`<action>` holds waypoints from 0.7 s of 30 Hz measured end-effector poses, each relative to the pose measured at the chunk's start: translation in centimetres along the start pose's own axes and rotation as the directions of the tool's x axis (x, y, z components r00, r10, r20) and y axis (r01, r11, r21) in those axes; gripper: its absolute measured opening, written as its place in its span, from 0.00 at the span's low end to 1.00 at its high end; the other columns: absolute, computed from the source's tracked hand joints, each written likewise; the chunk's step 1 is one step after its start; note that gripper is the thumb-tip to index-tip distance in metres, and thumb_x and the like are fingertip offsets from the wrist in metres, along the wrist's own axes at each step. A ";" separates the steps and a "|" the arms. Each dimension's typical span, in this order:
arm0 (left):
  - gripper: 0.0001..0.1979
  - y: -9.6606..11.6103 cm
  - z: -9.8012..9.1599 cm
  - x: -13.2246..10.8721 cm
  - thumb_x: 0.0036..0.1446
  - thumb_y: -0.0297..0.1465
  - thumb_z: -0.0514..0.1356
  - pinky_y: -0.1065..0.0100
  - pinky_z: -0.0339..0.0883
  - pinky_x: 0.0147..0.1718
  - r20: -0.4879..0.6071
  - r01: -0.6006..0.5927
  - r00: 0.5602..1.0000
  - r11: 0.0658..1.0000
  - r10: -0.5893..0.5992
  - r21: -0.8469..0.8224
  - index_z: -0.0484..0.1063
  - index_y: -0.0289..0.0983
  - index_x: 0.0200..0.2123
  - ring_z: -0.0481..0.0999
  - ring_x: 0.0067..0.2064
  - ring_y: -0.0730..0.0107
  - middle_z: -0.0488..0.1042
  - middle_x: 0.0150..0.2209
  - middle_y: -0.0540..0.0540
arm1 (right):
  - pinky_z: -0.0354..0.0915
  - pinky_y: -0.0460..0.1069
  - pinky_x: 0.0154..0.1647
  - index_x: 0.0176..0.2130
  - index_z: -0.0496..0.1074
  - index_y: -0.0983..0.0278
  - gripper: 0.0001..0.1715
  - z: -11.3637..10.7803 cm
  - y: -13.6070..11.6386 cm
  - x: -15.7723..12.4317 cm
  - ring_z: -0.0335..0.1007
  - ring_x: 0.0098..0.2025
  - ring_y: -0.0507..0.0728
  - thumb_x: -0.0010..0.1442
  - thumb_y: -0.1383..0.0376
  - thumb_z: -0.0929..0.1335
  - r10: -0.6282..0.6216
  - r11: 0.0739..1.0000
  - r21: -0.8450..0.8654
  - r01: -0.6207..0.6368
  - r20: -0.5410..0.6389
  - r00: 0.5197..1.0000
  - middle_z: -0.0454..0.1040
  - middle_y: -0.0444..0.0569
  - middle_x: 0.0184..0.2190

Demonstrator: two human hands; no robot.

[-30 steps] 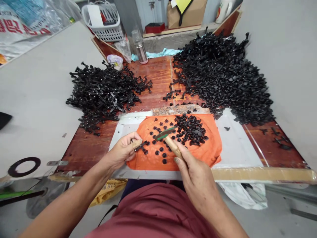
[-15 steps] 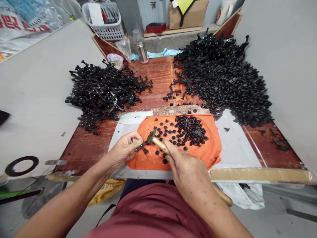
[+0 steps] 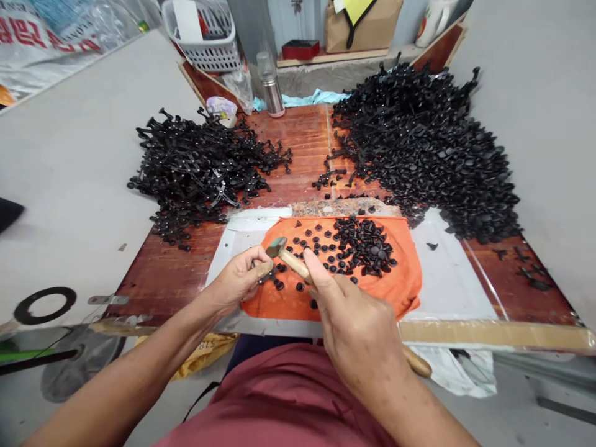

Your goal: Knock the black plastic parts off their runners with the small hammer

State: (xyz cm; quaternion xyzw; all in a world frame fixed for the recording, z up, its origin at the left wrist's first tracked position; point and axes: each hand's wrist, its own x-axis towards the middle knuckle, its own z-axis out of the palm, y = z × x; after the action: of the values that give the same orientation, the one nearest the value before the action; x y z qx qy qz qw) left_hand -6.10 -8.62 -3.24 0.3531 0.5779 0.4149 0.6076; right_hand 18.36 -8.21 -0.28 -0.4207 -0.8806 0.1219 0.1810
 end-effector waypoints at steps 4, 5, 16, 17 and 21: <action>0.24 -0.1 0.1 0.0 0.50 0.49 0.70 0.77 0.38 0.12 -0.013 -0.007 1.000 1.000 0.006 -0.018 0.62 0.39 0.31 0.46 0.12 0.85 0.56 0.16 0.63 | 0.69 0.46 0.26 0.74 0.52 0.54 0.40 0.4 -0.2 0.0 0.77 0.28 0.55 0.68 0.72 0.61 0.003 0.992 -0.123 0.007 0.084 0.996 0.81 0.46 0.34; 0.24 -0.1 0.1 0.0 0.50 0.50 0.70 0.77 0.37 0.12 -0.015 -0.009 1.000 1.000 0.009 -0.020 0.62 0.39 0.31 0.46 0.12 0.86 0.56 0.16 0.63 | 0.69 0.46 0.26 0.74 0.52 0.54 0.40 0.3 -0.2 0.0 0.76 0.27 0.55 0.68 0.72 0.61 -0.001 0.992 -0.129 0.013 0.089 0.996 0.80 0.46 0.34; 0.26 -0.4 0.1 0.0 0.49 0.50 0.70 0.78 0.38 0.12 -0.023 -0.026 0.999 0.999 0.025 -0.025 0.62 0.38 0.31 0.46 0.13 0.87 0.57 0.18 0.63 | 0.70 0.46 0.31 0.75 0.48 0.52 0.40 -0.1 -0.3 0.4 0.80 0.34 0.56 0.69 0.70 0.60 0.020 0.996 -0.090 -0.009 0.119 0.993 0.82 0.48 0.38; 0.26 -0.5 0.1 0.0 0.50 0.50 0.70 0.78 0.38 0.12 -0.019 -0.021 1.000 0.999 0.021 -0.026 0.62 0.38 0.31 0.46 0.13 0.87 0.56 0.17 0.63 | 0.70 0.47 0.32 0.75 0.48 0.53 0.40 -0.1 -0.3 0.4 0.80 0.35 0.56 0.70 0.70 0.60 0.029 0.997 -0.081 -0.020 0.113 0.993 0.82 0.49 0.40; 0.25 -0.4 0.1 0.0 0.51 0.49 0.70 0.78 0.38 0.11 -0.013 0.000 1.000 0.999 -0.001 -0.038 0.62 0.39 0.31 0.46 0.12 0.87 0.56 0.18 0.63 | 0.68 0.47 0.25 0.74 0.50 0.47 0.42 -0.2 -0.4 0.8 0.80 0.30 0.58 0.67 0.72 0.62 0.098 0.980 -0.192 -0.058 0.205 0.974 0.82 0.46 0.36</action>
State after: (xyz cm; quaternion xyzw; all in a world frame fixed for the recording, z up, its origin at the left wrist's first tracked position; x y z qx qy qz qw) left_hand -5.97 -8.78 -3.65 0.3386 0.5740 0.4279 0.6105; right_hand 17.68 -7.88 0.19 -0.4545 -0.8851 0.0913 0.0408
